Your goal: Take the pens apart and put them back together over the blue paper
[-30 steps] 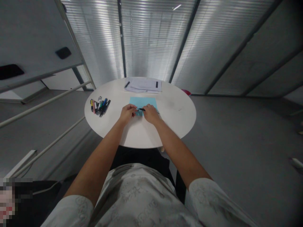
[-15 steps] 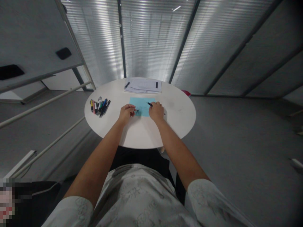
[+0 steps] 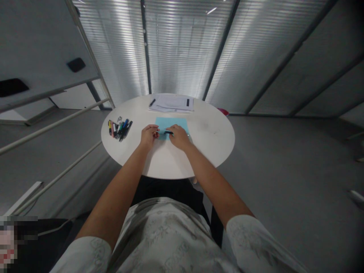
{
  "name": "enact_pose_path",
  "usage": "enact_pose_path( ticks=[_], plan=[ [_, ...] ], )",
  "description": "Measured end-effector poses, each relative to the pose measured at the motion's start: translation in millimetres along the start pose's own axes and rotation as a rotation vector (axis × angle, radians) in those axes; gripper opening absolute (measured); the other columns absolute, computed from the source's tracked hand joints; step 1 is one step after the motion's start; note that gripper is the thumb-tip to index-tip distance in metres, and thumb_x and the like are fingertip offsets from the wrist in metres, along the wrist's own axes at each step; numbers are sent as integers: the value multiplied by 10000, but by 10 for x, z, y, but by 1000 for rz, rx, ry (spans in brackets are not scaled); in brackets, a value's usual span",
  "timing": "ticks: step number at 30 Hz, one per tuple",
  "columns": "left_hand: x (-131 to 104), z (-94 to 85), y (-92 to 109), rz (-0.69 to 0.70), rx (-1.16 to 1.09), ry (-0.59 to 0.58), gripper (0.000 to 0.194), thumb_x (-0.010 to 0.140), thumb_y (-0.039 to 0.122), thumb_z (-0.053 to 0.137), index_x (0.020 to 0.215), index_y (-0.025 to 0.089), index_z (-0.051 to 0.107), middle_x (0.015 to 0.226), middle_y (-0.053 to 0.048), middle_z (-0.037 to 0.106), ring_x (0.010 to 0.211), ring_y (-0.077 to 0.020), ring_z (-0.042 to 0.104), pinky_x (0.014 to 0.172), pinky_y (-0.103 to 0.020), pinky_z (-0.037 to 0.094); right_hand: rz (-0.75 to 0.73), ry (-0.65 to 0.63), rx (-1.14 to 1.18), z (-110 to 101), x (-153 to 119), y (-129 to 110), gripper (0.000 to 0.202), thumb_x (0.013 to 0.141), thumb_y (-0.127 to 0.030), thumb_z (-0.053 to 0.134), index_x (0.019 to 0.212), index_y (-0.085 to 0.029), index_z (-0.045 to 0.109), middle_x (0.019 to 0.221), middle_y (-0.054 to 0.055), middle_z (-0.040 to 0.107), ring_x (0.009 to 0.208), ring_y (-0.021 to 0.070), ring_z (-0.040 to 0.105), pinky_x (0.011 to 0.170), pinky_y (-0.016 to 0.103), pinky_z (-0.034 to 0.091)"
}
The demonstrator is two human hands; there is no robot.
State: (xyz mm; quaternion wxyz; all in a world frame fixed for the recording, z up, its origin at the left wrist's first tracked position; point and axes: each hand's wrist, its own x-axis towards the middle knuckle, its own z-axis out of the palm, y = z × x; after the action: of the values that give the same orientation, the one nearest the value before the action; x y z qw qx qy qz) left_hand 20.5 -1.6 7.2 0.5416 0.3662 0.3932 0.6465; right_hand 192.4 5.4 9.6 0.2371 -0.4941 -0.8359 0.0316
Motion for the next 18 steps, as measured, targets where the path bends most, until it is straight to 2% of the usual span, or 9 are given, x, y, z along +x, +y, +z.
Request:
enact_pose_path(
  ticks=[2, 5, 9, 12, 14, 18],
  plan=[
    [16, -13, -3, -11, -9, 19, 180, 592, 188, 621, 769, 161, 602, 661, -5, 582, 462, -87, 508, 468, -240, 370, -60, -64, -7, 19, -4, -24, 409, 884, -161, 503, 1248, -281, 646, 1277, 35, 611, 1109, 222, 510, 976, 369, 388],
    [27, -21, -7, -28, -9, 35, 182, 604, 195, 616, 783, 167, 595, 669, -2, 575, 467, -85, 508, 469, -235, 376, -63, -128, -35, 26, -8, -19, 372, 889, -190, 523, 1213, -298, 671, 1299, 5, 621, 1109, 234, 498, 978, 389, 377],
    [12, -8, 4, -30, -11, 43, 168, 611, 204, 615, 773, 167, 587, 660, 0, 567, 455, -80, 497, 462, -234, 367, -14, -85, -42, 15, 1, 20, 315, 885, -208, 540, 1147, -257, 708, 1212, 41, 656, 1105, 237, 491, 965, 380, 374],
    [-3, 7, 20, -37, -19, 36, 169, 605, 201, 606, 769, 167, 591, 655, -2, 566, 456, -85, 501, 461, -237, 368, -22, -48, -19, 19, 11, 34, 314, 879, -207, 545, 1137, -263, 715, 1266, 39, 629, 1128, 226, 481, 969, 367, 369],
    [-10, 14, 28, -44, -19, 33, 163, 607, 204, 600, 766, 170, 592, 653, -3, 563, 458, -87, 503, 461, -239, 369, -48, -64, -8, 28, 10, 32, 335, 876, -202, 543, 1157, -288, 705, 1287, 15, 626, 1128, 220, 483, 972, 367, 365],
    [-13, 20, 33, -43, 3, 31, 145, 620, 221, 608, 755, 172, 590, 659, -4, 555, 459, -84, 497, 457, -240, 361, -39, -111, -35, 33, -4, 23, 319, 880, -203, 535, 1131, -287, 714, 1181, 22, 678, 1078, 220, 502, 951, 367, 367]
  ],
)
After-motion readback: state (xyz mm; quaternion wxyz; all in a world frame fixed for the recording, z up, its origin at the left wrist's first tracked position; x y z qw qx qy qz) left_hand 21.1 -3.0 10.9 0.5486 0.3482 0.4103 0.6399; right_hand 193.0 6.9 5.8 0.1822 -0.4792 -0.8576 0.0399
